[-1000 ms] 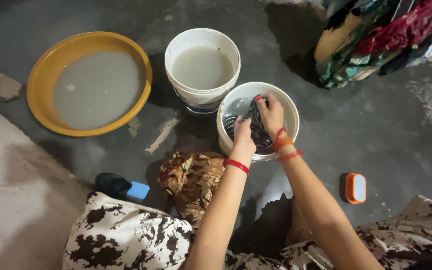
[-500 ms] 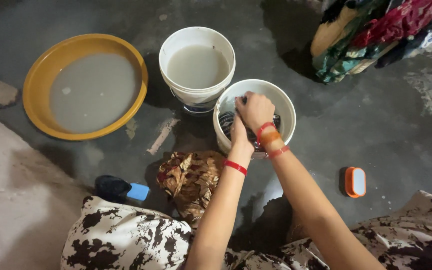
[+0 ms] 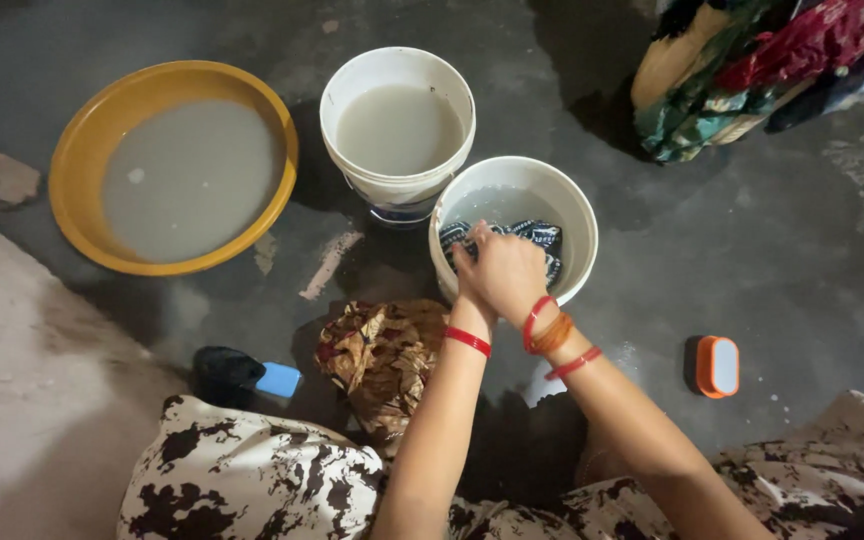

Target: The recorder is seen washing a cloth in a bucket of water.

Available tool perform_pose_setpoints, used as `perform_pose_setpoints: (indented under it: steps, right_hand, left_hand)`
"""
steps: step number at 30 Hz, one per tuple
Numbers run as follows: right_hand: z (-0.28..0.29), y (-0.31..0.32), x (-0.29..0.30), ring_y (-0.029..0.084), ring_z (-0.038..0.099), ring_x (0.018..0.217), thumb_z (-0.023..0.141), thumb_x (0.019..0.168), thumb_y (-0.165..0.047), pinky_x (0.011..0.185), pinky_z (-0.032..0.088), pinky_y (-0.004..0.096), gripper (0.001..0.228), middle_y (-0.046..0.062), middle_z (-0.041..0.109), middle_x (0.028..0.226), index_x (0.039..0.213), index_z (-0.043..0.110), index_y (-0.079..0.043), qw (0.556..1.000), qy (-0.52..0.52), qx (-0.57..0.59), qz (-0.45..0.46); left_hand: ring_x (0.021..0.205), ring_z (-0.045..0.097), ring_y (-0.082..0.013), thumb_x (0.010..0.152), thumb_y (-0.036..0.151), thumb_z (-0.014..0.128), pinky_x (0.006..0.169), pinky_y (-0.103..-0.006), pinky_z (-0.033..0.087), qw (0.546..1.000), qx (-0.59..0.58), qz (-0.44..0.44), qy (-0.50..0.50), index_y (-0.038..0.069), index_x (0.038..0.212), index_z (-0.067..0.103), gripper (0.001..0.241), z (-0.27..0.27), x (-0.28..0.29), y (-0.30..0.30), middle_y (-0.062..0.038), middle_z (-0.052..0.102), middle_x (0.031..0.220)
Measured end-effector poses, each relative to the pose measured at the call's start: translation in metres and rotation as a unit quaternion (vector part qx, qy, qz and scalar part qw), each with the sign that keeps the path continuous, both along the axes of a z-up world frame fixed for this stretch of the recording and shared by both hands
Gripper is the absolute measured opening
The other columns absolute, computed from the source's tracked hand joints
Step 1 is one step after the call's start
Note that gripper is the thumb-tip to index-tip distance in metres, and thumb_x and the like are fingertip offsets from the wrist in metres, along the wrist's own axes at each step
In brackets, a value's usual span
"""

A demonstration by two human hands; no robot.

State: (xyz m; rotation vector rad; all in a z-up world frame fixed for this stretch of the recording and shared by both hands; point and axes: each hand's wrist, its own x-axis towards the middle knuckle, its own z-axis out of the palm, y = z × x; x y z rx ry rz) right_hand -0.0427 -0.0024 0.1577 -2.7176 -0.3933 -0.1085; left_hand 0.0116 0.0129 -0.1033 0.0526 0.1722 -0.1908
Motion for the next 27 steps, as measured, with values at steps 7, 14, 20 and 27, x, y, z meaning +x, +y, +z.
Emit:
perform_pose_setpoints:
  steps: [7, 14, 20, 27]
  right_hand:
    - [-0.033, -0.007, 0.077, 0.041, 0.072, 0.071, 0.066, 0.089, -0.040, 0.066, 0.057, 0.053, 0.034, 0.020, 0.072, 0.077, 0.083, 0.076, -0.009, 0.996, -0.052, -0.058, -0.053]
    - [-0.018, 0.000, 0.043, 0.043, 0.071, 0.070, 0.064, 0.093, -0.039, 0.066, 0.057, 0.054, 0.034, 0.021, 0.072, 0.075, 0.083, 0.077, -0.009, 0.997, -0.065, -0.016, -0.034]
    - [-0.009, 0.003, -0.017, 0.037, 0.070, 0.062, 0.062, 0.095, -0.034, 0.058, 0.056, 0.048, 0.032, 0.017, 0.070, 0.070, 0.081, 0.069, -0.006, 0.991, -0.097, -0.044, 0.076]
    - [-0.033, 0.001, 0.053, 0.039, 0.070, 0.064, 0.067, 0.091, -0.038, 0.061, 0.056, 0.050, 0.033, 0.020, 0.071, 0.070, 0.081, 0.074, -0.007, 0.995, -0.076, -0.064, 0.029]
  left_hand:
    - [0.104, 0.069, -0.0232, 0.099, 0.057, 0.053, 0.091, -0.0407, 0.056, 0.984, 0.111, -0.048, 0.132, 0.009, 0.127, 0.062, 0.056, 0.097, -0.004, 0.010, -0.006, 0.073, 0.114]
    - [0.109, 0.067, -0.0227, 0.103, 0.054, 0.052, 0.093, -0.0406, 0.056, 0.995, 0.021, -0.027, 0.095, 0.010, 0.125, 0.064, 0.051, 0.097, -0.017, 0.010, -0.008, 0.069, 0.122]
    - [0.106, 0.062, -0.0179, 0.101, 0.055, 0.044, 0.098, -0.0360, 0.051, 0.972, 0.134, 0.144, -0.128, 0.007, 0.131, 0.062, 0.059, 0.045, -0.026, 0.010, -0.007, 0.066, 0.117]
    - [0.102, 0.067, -0.0242, 0.101, 0.060, 0.053, 0.088, -0.0396, 0.056, 0.992, -0.095, 0.026, -0.083, 0.011, 0.113, 0.065, 0.052, 0.041, 0.003, -0.001, -0.008, 0.069, 0.109]
